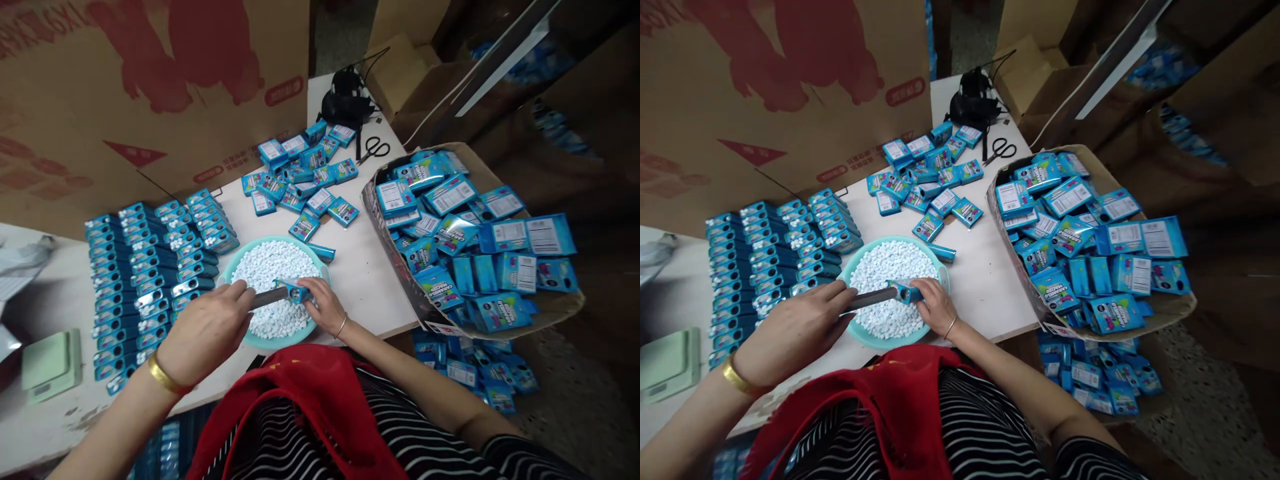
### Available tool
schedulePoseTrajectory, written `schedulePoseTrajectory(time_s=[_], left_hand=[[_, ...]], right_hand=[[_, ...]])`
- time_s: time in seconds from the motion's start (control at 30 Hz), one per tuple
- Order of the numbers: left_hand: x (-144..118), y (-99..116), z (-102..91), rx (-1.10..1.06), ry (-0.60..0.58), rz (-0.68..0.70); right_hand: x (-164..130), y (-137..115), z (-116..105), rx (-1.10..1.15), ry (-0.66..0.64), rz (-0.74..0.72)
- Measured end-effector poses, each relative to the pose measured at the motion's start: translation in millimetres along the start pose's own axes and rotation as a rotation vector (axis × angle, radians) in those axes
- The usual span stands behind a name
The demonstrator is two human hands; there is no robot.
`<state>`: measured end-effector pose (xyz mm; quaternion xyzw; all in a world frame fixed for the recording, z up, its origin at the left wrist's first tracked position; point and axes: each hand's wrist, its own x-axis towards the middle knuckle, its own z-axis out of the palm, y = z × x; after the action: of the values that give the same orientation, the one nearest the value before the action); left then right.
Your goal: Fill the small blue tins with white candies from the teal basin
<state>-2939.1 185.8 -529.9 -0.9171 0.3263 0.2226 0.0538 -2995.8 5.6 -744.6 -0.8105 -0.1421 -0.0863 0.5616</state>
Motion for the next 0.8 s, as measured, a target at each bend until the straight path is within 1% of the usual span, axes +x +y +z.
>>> schedulePoseTrajectory(time_s=[0.07,0.13,0.2,0.27,0.3,0.37,0.43,0.47,0.5,0.53,0.6,0.67,0.7,0.73,0.77,0.8], left_hand=[[4,-15,13.9,-0.149,0.085,0.004],[15,-26,33.9,-0.275,0.143,0.027],[28,-34,53.5,-0.341,0.147,0.075],[39,-41,65.7,-0.373,0.133,0.115],[43,-45,67.7,-0.382,0.144,0.116],[47,-59,64.6,-0.373,0.244,0.065],[48,-81,57.4,-0.327,0.394,-0.04],[48,-94,55.1,-0.3,0.45,-0.103],[48,-108,54.9,-0.272,0.485,-0.172],[48,-122,57.5,-0.244,0.497,-0.243],[48,-150,71.6,-0.197,0.46,-0.373],[47,-174,94.8,-0.174,0.38,-0.448],[47,-184,108.0,-0.177,0.339,-0.466],[47,-192,121.1,-0.186,0.305,-0.472],[48,-198,133.6,-0.2,0.279,-0.469],[50,-202,144.7,-0.213,0.263,-0.464]], right_hand=[[2,-2,3,0.043,0.005,-0.004],[6,-6,6,0.061,-0.001,-0.014],[14,-10,8,0.067,-0.014,-0.019],[31,-9,6,0.103,-0.062,-0.028],[42,-5,3,0.126,-0.081,-0.036],[71,12,-5,0.13,-0.074,-0.033],[105,41,-12,0.019,-0.026,0.011],[122,57,-15,-0.088,-0.048,0.027],[138,74,-16,-0.212,-0.113,0.044],[153,91,-15,-0.334,-0.212,0.069],[175,119,-7,-0.529,-0.48,0.111],[191,138,5,-0.639,-0.748,0.124],[196,144,12,-0.673,-0.856,0.117],[200,149,19,-0.698,-0.94,0.103],[204,153,25,-0.72,-0.995,0.087],[206,155,29,-0.737,-1.024,0.066]])
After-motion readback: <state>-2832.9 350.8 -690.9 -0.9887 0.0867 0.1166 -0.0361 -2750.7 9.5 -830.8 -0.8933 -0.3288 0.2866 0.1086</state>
